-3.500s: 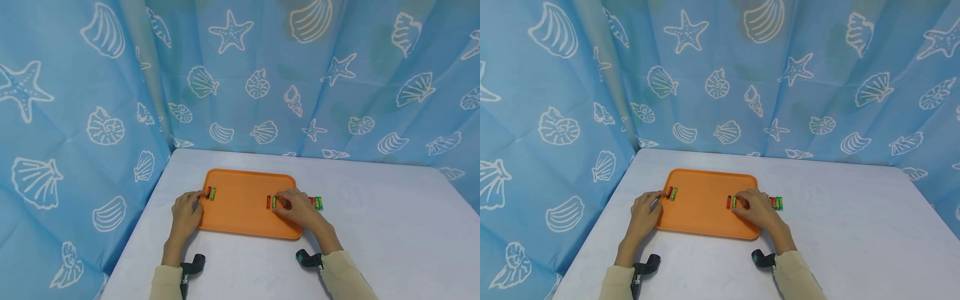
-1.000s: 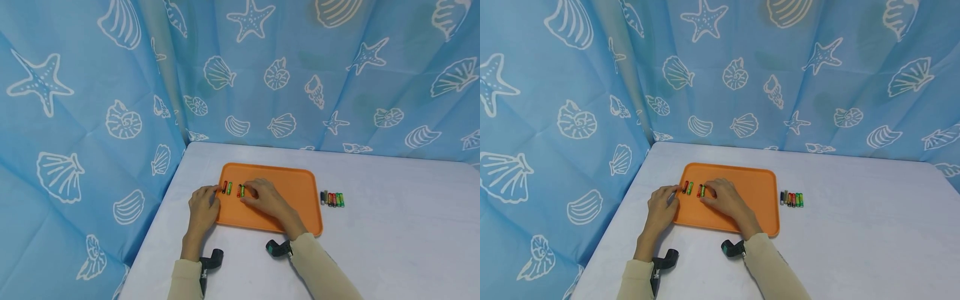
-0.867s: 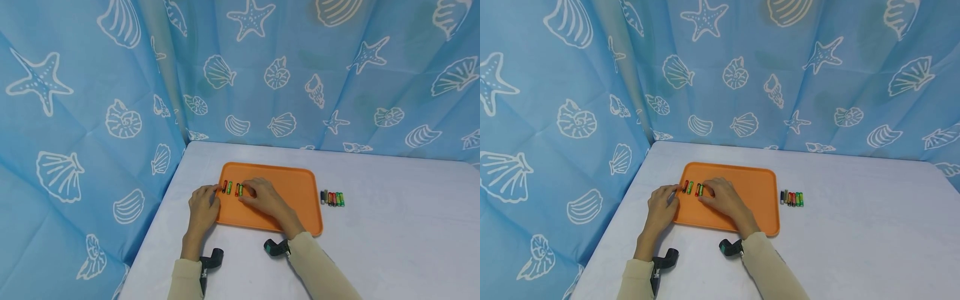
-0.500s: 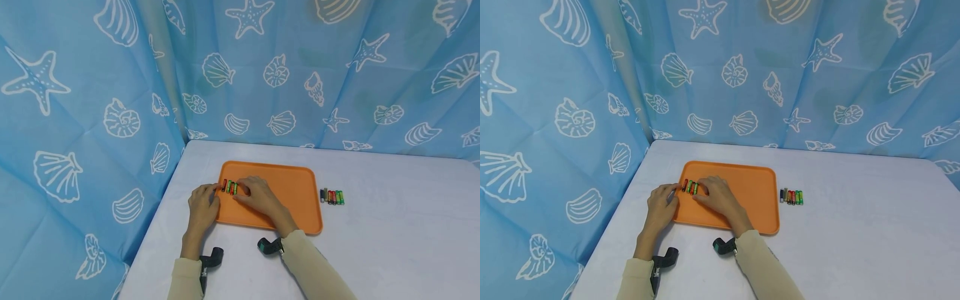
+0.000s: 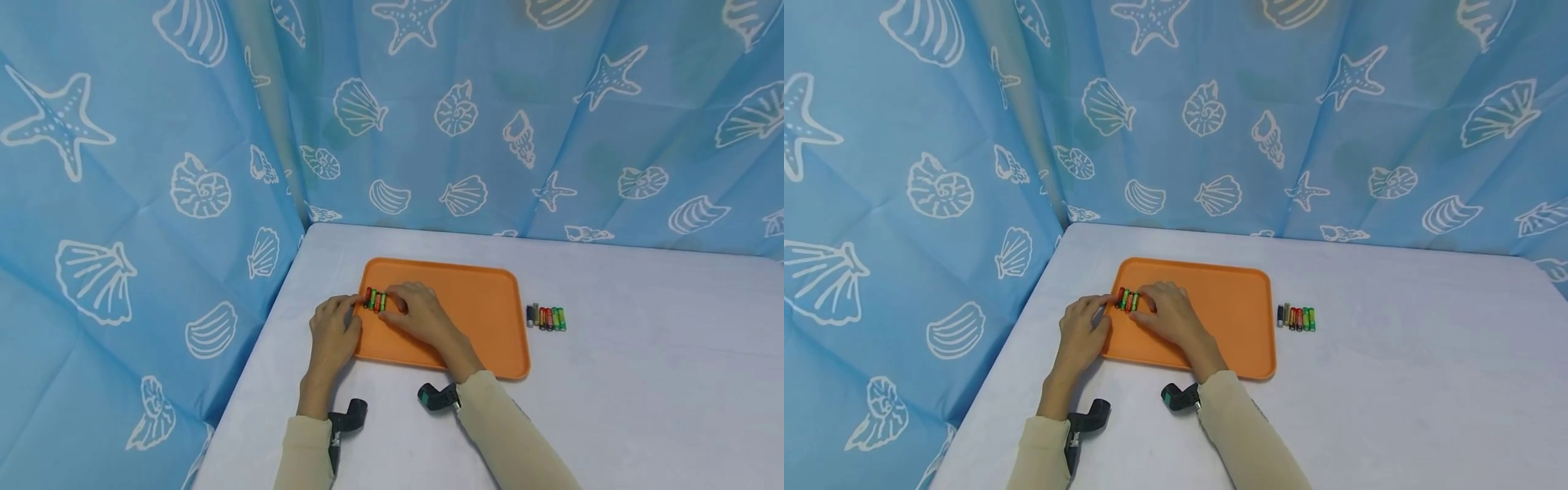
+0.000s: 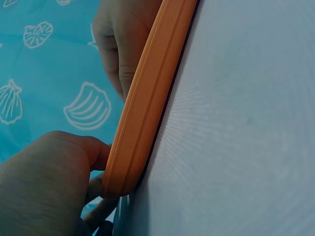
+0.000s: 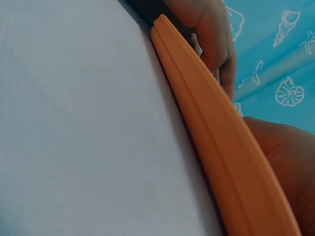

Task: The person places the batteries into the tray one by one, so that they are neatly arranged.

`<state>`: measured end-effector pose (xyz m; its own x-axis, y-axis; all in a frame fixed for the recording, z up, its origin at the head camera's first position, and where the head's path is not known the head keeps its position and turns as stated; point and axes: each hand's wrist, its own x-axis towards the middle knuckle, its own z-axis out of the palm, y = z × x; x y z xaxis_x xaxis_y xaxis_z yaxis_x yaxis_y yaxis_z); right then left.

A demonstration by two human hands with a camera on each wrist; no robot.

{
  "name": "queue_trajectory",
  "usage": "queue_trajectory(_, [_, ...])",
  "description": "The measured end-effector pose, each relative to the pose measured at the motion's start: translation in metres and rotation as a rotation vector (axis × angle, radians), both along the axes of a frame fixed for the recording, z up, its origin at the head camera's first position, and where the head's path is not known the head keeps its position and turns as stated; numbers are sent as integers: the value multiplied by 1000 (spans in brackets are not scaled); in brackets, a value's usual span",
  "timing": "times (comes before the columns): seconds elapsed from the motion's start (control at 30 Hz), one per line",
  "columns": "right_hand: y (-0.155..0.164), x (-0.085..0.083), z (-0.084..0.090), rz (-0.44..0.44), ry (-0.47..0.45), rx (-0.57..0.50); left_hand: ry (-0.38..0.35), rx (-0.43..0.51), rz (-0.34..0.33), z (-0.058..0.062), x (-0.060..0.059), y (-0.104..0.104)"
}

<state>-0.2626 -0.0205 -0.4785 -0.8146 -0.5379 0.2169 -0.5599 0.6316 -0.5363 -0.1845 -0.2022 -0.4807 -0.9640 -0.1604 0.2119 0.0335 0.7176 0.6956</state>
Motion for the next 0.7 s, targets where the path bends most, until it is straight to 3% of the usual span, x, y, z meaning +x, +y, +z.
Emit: queue_trajectory(0.7, [1,2,-1,-23,-5,2,-8,8,-3,0,0,0])
